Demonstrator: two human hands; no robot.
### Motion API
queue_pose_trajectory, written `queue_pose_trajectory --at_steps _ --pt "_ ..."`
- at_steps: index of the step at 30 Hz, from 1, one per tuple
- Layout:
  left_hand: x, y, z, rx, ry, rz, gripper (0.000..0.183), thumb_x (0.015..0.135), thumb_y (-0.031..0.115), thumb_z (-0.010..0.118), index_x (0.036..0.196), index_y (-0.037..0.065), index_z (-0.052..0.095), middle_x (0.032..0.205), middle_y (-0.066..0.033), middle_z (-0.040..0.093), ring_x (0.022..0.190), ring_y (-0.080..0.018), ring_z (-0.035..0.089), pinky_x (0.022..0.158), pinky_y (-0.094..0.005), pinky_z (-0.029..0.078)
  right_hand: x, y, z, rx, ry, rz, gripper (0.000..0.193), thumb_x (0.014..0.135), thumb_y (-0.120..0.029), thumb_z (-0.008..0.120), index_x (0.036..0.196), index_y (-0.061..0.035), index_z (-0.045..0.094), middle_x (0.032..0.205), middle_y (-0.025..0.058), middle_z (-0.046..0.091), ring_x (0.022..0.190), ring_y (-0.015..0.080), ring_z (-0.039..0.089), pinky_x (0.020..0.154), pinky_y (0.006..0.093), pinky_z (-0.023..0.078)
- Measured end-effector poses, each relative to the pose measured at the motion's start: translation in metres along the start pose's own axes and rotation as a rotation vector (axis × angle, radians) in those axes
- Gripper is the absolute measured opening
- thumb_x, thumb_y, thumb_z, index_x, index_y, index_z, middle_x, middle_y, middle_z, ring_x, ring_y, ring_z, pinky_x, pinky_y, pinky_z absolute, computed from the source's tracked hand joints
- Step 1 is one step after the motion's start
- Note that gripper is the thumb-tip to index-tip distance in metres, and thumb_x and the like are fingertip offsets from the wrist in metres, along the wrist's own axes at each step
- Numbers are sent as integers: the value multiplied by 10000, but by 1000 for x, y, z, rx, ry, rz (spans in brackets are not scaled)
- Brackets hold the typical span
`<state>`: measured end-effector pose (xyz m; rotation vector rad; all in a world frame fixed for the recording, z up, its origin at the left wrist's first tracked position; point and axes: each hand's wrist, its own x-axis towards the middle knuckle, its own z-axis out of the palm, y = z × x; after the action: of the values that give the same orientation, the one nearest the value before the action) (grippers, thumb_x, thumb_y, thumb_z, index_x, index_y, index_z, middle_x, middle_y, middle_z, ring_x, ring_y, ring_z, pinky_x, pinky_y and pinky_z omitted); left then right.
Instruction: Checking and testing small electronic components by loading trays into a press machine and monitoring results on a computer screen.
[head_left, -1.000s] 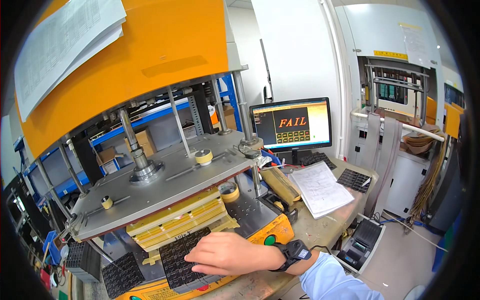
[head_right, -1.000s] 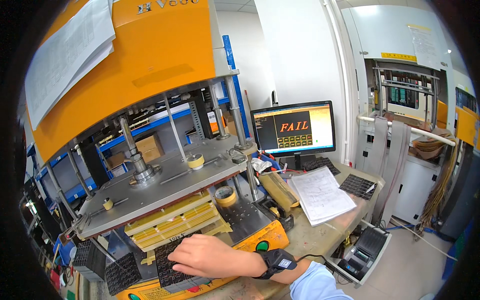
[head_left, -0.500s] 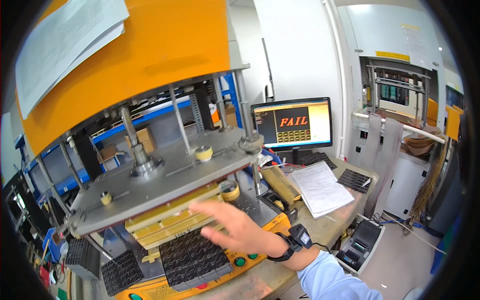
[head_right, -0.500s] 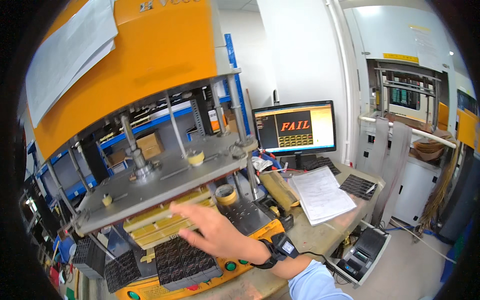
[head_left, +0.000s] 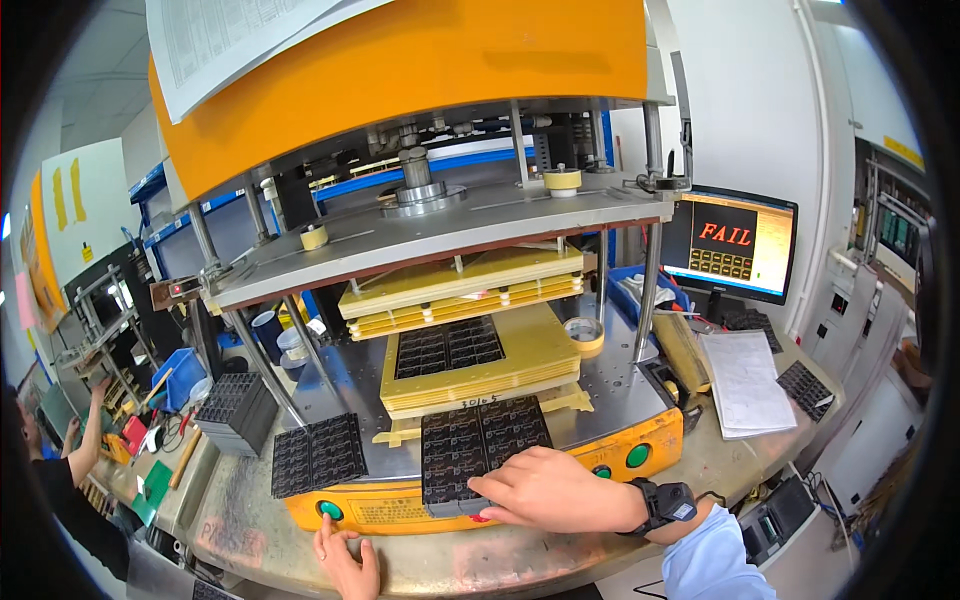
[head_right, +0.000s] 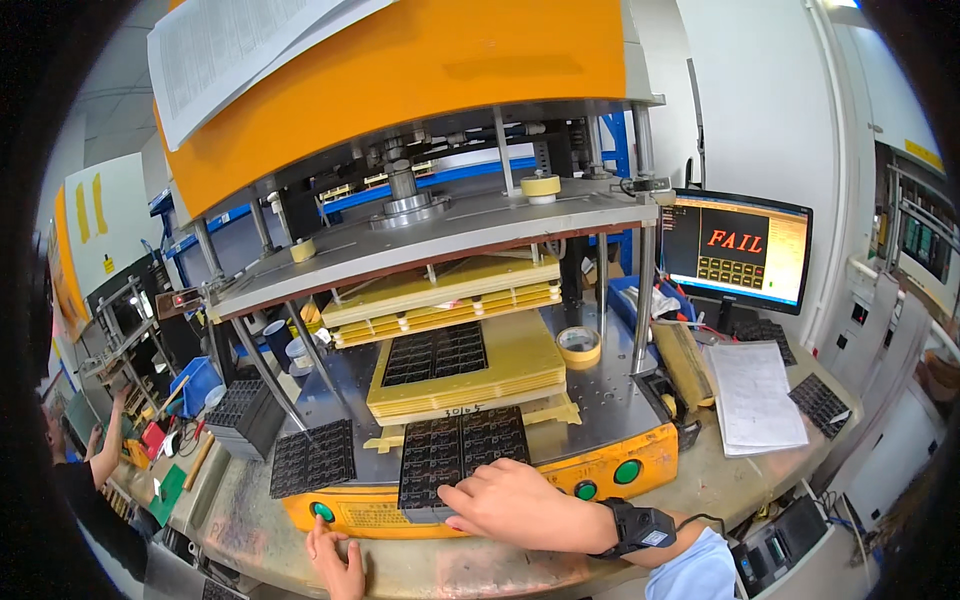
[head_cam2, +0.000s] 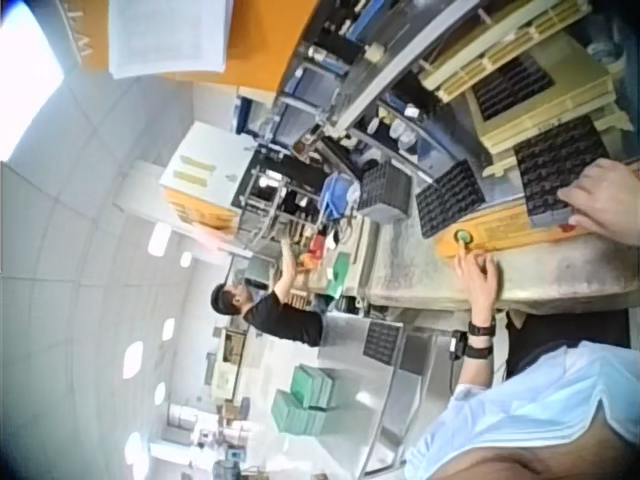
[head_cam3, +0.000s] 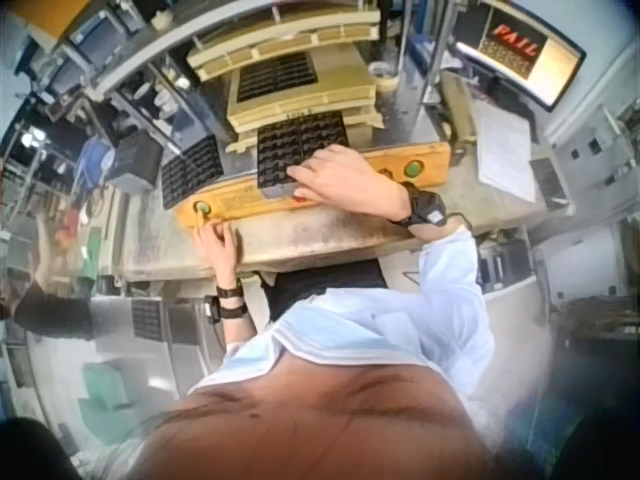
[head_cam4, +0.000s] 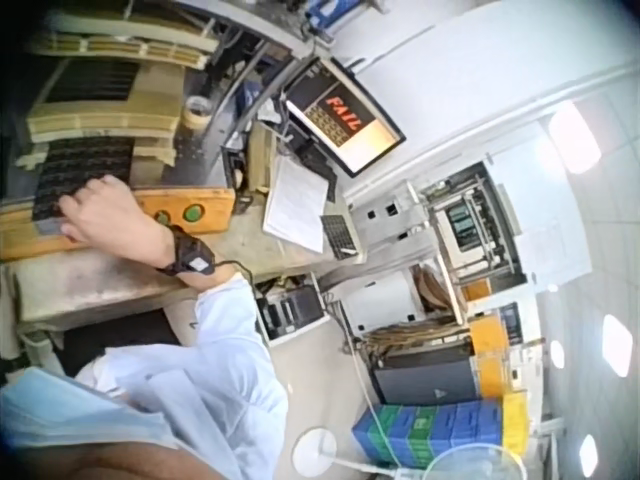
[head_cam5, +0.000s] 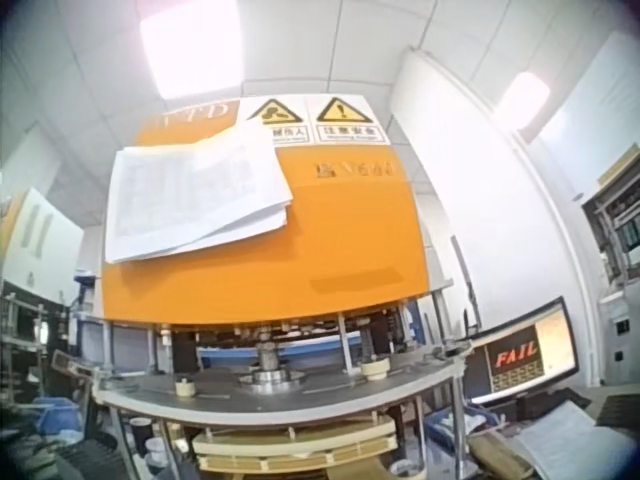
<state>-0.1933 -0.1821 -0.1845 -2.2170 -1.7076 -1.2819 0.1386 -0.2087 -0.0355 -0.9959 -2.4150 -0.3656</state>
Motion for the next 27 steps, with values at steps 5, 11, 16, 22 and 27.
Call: queue_pose_trajectory --at_steps 5,11,16,22,27 --pt "-2 2 3 100 159 -6 303 899 247 658 1096 23 604 1148 -212 610 1180 -443 470 1095 -533 319 -2 -1 1 -2 10 3 303 923 -321 630 1061 -53 613 752 54 649 721 241 644 656 362 503" --pt "0 2 2 72 -6 2 280 899 250 664 1062 25 631 1243 -216 596 1199 -445 469 1091 -543 325 -1 0 4 -5 24 -5 281 910 -308 641 1002 -47 596 711 62 632 699 241 637 628 364 509" --pt "-1 6 -2 53 111 64 237 911 238 649 1014 25 635 1217 -225 613 1161 -450 495 1069 -536 345 -1 3 6 3 69 -19 264 899 -304 655 922 -55 571 682 68 620 677 239 634 600 361 509" --pt "-2 2 -4 -53 149 51 197 935 208 617 925 16 660 1060 -188 637 1027 -377 570 936 -462 432 -2 4 14 -6 100 -8 272 887 -317 664 858 -66 562 669 68 617 671 246 636 602 362 512" --pt "-6 0 -5 -209 87 -89 265 976 233 595 886 -9 655 862 -162 661 839 -326 607 802 -418 472 -1 4 17 -13 8 4 354 949 -341 588 1118 -32 622 744 70 610 730 235 629 672 331 490"
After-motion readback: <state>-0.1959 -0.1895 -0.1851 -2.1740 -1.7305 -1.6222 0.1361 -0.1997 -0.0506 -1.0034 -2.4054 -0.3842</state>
